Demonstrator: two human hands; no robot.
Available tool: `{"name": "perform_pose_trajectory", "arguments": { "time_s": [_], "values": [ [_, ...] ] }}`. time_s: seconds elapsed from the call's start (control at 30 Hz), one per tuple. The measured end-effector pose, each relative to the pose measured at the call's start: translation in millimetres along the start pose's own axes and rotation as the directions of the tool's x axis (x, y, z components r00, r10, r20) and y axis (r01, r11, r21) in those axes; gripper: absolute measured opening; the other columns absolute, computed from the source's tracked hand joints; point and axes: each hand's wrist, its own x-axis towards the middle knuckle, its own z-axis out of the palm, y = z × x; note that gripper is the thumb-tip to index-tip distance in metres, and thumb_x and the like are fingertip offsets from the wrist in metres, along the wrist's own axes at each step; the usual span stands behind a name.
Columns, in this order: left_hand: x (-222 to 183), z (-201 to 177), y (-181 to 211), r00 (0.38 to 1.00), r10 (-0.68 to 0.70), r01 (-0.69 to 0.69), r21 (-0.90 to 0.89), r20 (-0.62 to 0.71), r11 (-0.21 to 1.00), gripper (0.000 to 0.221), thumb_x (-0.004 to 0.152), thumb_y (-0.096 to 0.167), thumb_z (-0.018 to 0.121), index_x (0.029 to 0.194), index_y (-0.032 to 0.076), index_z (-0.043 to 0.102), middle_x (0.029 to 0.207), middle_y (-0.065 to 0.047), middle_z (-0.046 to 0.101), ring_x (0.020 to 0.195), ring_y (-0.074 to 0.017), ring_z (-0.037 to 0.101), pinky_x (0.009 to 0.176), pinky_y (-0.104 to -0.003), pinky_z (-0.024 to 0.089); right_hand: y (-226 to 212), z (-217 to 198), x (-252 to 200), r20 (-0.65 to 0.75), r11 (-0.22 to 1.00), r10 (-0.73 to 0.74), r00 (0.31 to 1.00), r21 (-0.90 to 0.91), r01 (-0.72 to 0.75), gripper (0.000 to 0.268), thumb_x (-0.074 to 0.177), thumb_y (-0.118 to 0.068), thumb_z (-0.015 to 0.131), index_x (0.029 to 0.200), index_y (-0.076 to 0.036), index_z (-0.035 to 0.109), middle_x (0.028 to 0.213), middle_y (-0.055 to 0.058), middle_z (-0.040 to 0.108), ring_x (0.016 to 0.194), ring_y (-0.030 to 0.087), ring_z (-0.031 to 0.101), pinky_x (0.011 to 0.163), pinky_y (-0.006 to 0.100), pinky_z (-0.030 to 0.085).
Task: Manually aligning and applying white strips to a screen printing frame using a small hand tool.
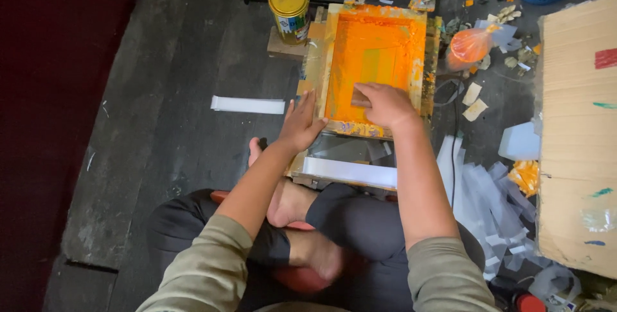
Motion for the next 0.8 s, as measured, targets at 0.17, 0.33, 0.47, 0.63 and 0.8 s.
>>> {"name": "perform_pose_trajectory", "arguments": {
  "time_s": [0.17, 0.33, 0.47, 0.63, 0.8],
  "values": [
    [-27.2, -0.1, 8.3, 0.999, -0.023, 0.022, 0.031, 0.038, 0.999, 0.083, 0.105, 0.051, 0.041, 0.165, 0.004, 0.01, 0.171, -0.019, 0.015, 0.16, -0.0274, 0.004, 0.129, -0.045, -0.012, -29.6, -35.7, -31.3, 0.181, 0.983, 0.05, 0.982, 0.166, -0.081, 0.057, 0.093, -0.012, 0.058, 0.15, -0.015, 0.054, 0.148, 0.017, 0.056, 0.141, 0.042, 0.048, 0.113, 0.06, 0.038],
    [-41.4, 1.1, 15.8, 0.999, -0.033, 0.034, -0.033, 0.035, 0.999, 0.082, 0.105, 0.048, 0.045, 0.165, 0.002, 0.012, 0.17, -0.022, 0.017, 0.159, -0.0306, 0.006, 0.128, -0.048, -0.011, -9.5, -28.2, -24.0, 0.09, 0.979, 0.038, 0.995, 0.196, -0.055, 0.043, 0.075, -0.009, 0.061, 0.113, -0.014, 0.08, 0.103, 0.017, 0.078, 0.102, 0.045, 0.071, 0.094, 0.055, 0.054],
    [-23.0, 3.1, 11.7, 1.0, -0.024, 0.024, -0.017, -0.015, 1.0, 0.082, 0.106, 0.052, 0.044, 0.163, 0.0, 0.017, 0.168, -0.024, 0.021, 0.159, -0.0308, 0.01, 0.128, -0.047, -0.01, -4.8, -23.0, -14.5, -0.201, 0.984, -0.024, 0.979, 0.169, 0.059, 0.037, 0.083, -0.012, 0.06, 0.115, -0.013, 0.079, 0.103, 0.016, 0.077, 0.1, 0.042, 0.071, 0.091, 0.054, 0.054],
    [34.7, 3.7, -11.6, 0.998, 0.01, -0.012, -0.02, -0.069, 1.0, 0.094, 0.103, 0.071, 0.035, 0.162, -0.002, 0.023, 0.168, -0.023, 0.022, 0.159, -0.0298, 0.012, 0.129, -0.046, -0.008, 39.9, 38.5, 43.8, -0.626, 0.964, -0.245, 0.74, -0.236, 0.119, 0.059, 0.078, -0.009, 0.066, 0.136, -0.021, 0.07, 0.131, 0.01, 0.071, 0.115, 0.033, 0.068, 0.095, 0.051, 0.052],
    [47.3, -13.8, 5.3, 0.998, -0.001, 0.0, -0.029, -0.06, 1.0, 0.089, 0.103, 0.065, 0.04, 0.165, 0.005, 0.016, 0.169, -0.024, 0.017, 0.159, -0.0314, 0.011, 0.13, -0.043, -0.007, 26.6, 47.1, 47.1, -0.529, 0.984, -0.026, 0.848, -0.162, -0.071, 0.066, 0.084, -0.01, 0.065, 0.148, -0.021, 0.058, 0.151, 0.009, 0.058, 0.14, 0.034, 0.048, 0.114, 0.065, 0.029]
  ]
}}
